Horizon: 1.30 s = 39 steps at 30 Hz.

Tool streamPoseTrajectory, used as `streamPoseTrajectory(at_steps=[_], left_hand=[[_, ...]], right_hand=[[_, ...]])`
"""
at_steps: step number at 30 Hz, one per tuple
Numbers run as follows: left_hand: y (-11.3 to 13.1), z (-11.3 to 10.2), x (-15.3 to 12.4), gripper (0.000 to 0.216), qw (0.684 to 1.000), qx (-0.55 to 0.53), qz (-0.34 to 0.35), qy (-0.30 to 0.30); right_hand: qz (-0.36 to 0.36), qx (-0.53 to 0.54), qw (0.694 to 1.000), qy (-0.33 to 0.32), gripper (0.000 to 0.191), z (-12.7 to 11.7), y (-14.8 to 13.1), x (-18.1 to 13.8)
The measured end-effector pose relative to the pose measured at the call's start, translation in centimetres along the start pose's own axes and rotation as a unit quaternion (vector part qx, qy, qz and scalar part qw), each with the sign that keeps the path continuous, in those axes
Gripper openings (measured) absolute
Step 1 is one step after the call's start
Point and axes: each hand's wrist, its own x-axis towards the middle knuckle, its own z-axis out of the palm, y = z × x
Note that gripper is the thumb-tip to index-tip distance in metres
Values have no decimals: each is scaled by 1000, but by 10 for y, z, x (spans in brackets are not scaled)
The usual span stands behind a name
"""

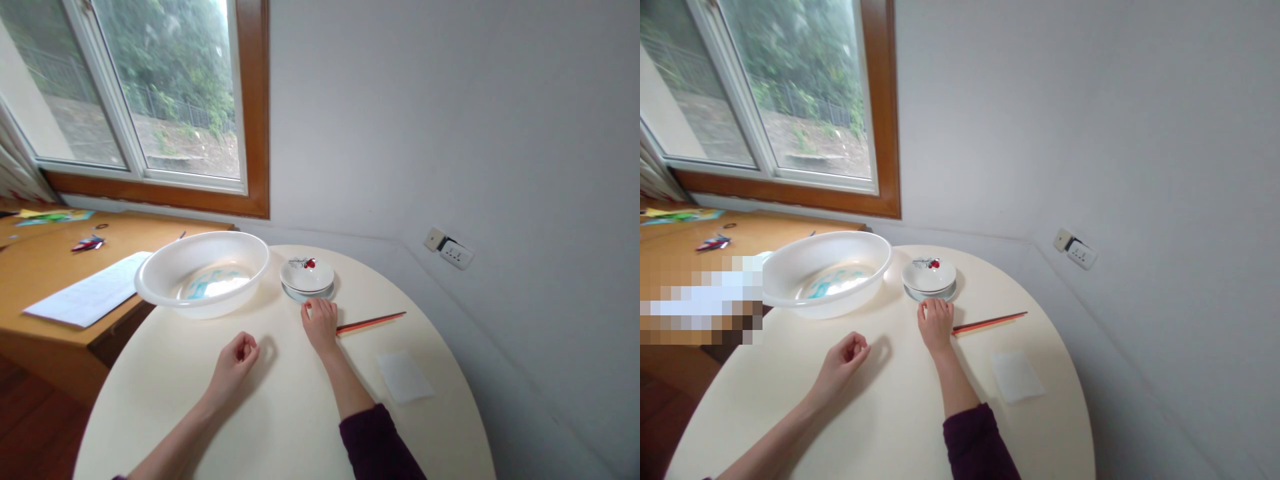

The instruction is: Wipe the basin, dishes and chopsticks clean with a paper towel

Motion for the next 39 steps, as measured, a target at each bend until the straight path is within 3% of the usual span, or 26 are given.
streamPoseTrajectory(at_steps=[24,28,33,39], left_hand=[[0,0,0,26,1000,1,-12,-4],[1,-1,0,26,1000,-4,-14,-4],[5,-1,-1,26,1000,-8,-12,2],[4,0,0,26,1000,-10,-13,7]], right_hand=[[80,13,996,23,23,4,14,3],[99,42,993,43,40,9,18,3],[146,25,989,-6,58,20,23,0],[177,32,982,-54,55,32,23,1]])
